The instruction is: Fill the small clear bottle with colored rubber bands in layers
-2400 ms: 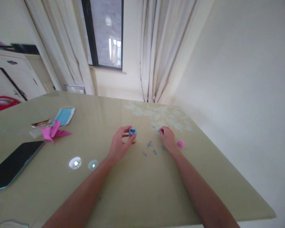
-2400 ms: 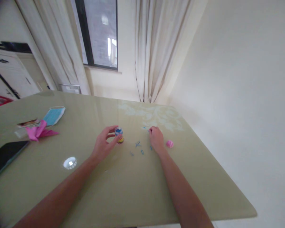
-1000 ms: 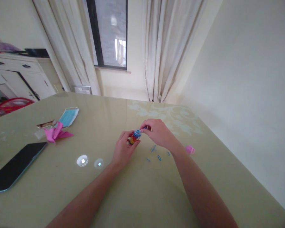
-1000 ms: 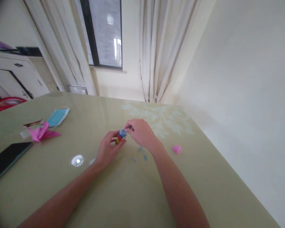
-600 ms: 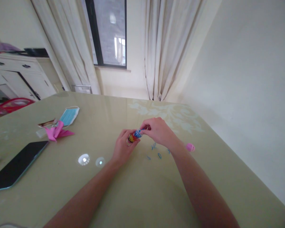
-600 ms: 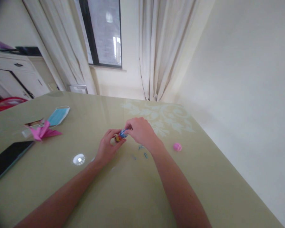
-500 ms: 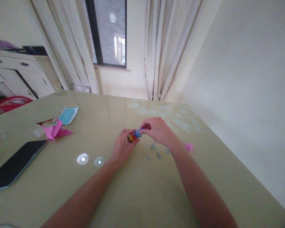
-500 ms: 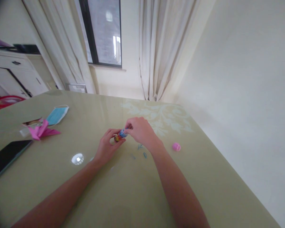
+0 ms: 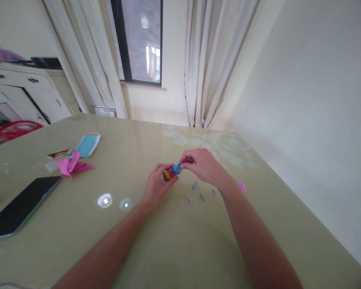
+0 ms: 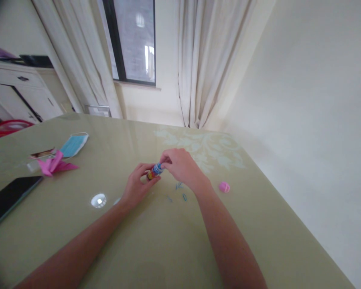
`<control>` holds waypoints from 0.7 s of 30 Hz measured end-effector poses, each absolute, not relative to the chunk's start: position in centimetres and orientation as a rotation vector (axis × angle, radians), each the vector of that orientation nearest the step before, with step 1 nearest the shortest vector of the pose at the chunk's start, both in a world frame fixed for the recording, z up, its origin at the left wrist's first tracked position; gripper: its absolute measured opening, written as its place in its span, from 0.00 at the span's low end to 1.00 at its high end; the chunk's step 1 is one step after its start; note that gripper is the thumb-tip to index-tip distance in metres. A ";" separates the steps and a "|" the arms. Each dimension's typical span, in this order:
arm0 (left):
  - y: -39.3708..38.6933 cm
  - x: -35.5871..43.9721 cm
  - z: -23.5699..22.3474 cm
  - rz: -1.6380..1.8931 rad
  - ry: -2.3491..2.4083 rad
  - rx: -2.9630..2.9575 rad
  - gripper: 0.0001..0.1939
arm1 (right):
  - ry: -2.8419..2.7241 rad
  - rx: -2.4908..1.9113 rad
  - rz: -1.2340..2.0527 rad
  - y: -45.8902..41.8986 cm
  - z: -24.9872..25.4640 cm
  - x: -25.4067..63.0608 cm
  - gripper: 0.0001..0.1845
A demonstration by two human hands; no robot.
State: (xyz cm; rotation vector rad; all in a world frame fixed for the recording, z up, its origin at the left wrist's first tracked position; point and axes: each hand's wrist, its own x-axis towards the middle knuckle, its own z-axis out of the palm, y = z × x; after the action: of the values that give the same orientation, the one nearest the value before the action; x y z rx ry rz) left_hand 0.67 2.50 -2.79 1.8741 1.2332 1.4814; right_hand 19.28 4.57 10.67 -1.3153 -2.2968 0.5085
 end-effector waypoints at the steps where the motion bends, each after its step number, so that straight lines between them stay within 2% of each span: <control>1: 2.5 0.7 -2.8 1.480 1.234 1.870 0.17 | -2.314 -1.311 0.479 4.5 10.7 19.2 0.06; 21: 2.4 1.1 -2.8 1.487 1.191 1.753 0.17 | -2.465 -1.358 0.231 3.3 11.4 19.0 0.14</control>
State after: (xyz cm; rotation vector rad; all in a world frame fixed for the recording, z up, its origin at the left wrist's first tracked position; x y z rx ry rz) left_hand 1.08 2.36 -2.81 1.7531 1.1908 1.4866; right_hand 19.01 3.27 11.40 -1.3582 -2.4649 0.2307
